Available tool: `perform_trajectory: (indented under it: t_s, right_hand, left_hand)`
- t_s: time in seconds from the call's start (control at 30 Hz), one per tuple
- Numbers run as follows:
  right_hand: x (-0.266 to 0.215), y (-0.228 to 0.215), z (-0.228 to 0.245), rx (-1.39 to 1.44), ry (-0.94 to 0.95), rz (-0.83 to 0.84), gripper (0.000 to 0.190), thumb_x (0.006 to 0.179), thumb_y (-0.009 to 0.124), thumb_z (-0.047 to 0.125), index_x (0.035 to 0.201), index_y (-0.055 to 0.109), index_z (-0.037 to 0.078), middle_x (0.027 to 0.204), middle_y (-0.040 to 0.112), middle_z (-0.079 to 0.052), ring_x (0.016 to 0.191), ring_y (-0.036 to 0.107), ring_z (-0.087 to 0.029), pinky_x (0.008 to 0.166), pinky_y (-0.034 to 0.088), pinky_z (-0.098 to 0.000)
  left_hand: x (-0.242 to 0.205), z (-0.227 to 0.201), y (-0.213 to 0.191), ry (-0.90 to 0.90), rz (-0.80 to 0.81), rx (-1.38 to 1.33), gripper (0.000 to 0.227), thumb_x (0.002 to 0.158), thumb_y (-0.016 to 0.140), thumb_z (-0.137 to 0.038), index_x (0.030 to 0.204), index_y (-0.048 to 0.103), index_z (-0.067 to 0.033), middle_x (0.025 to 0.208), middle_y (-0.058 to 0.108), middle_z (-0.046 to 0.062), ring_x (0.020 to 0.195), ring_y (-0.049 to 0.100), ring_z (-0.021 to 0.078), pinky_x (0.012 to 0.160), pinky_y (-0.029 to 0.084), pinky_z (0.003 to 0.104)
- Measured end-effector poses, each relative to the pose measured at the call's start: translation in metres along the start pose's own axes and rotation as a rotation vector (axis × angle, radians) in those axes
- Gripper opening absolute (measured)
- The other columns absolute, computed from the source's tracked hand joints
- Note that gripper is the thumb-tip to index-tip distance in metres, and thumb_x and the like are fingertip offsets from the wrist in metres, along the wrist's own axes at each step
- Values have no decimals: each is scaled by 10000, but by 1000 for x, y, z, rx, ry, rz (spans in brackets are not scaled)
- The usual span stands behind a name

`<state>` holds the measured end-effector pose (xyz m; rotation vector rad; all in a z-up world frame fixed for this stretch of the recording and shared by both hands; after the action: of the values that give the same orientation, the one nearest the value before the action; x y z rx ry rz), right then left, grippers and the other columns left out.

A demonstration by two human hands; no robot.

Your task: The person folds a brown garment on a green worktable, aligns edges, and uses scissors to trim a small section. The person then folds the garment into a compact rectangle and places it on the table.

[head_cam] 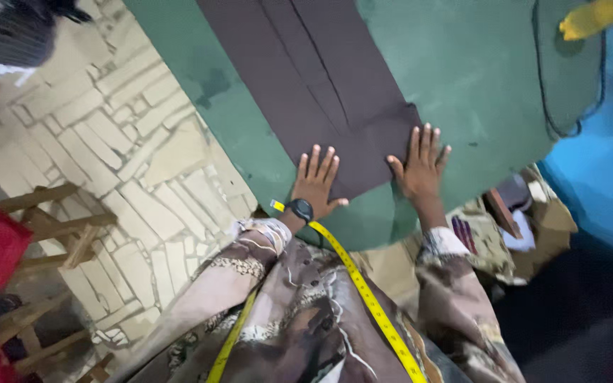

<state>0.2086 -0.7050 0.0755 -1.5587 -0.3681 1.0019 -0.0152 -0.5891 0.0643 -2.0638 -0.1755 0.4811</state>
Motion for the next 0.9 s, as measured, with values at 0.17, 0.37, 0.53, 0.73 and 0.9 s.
perform_trajectory:
  t_s: [0.17, 0.37, 0.53, 0.73, 0.9]
  right_hand:
    - [-8, -6, -16, 148, 12, -320, 726, 1063, 583, 453, 1556, 392, -44, 1589, 384, -278, 1479, 325, -452, 1215, 238, -604]
    - [4, 9, -54, 392, 341, -280, 494, 954, 767, 345, 1201, 635, -61, 1082, 684, -239, 987, 644, -381, 915, 513, -518]
    - [18, 24, -67, 974, 531, -171, 319, 986, 735, 231, 1131, 630, -33, 897, 686, -91, 635, 645, -165, 507, 550, -338]
    - [-6, 22, -88, 1166, 512, -183, 267, 943, 780, 105, 1120, 626, -22, 863, 713, -113, 625, 634, -157, 510, 518, -314]
    - [-71, -16, -105, 1156, 400, -316, 329, 932, 794, 52, 1182, 594, -27, 876, 662, -96, 684, 619, -120, 565, 504, -278]
  left_hand:
    - [-11, -32, 14, 224, 76, 167, 759, 910, 604, -583, 1425, 507, -34, 1558, 383, 204, 1469, 294, 434, 1204, 182, 665]
    - [-11, -41, 16, 226, -91, 187, 397, 799, 723, -351, 1114, 681, -114, 1360, 566, 133, 1244, 501, 334, 1033, 406, 572]
    - [-4, -35, 31, 193, -68, 30, 363, 817, 726, -359, 1061, 668, -96, 1176, 593, 122, 1124, 538, 322, 868, 487, 505]
    - [-9, -55, 58, 220, 21, -42, 346, 838, 705, -346, 1051, 640, -81, 1105, 612, 118, 1049, 632, 317, 724, 565, 459]
    - [-20, -94, 50, 317, 83, -392, 385, 833, 709, -371, 1073, 642, -78, 1030, 648, 117, 917, 677, 327, 729, 553, 489]
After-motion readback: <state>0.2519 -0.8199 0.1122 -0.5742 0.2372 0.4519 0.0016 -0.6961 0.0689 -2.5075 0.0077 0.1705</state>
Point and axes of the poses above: each hand's wrist, its own x-axis towards the middle knuckle, its own y-axis out of the palm, z = x × y, the point moved 7 cm from there along x, towards the middle knuckle
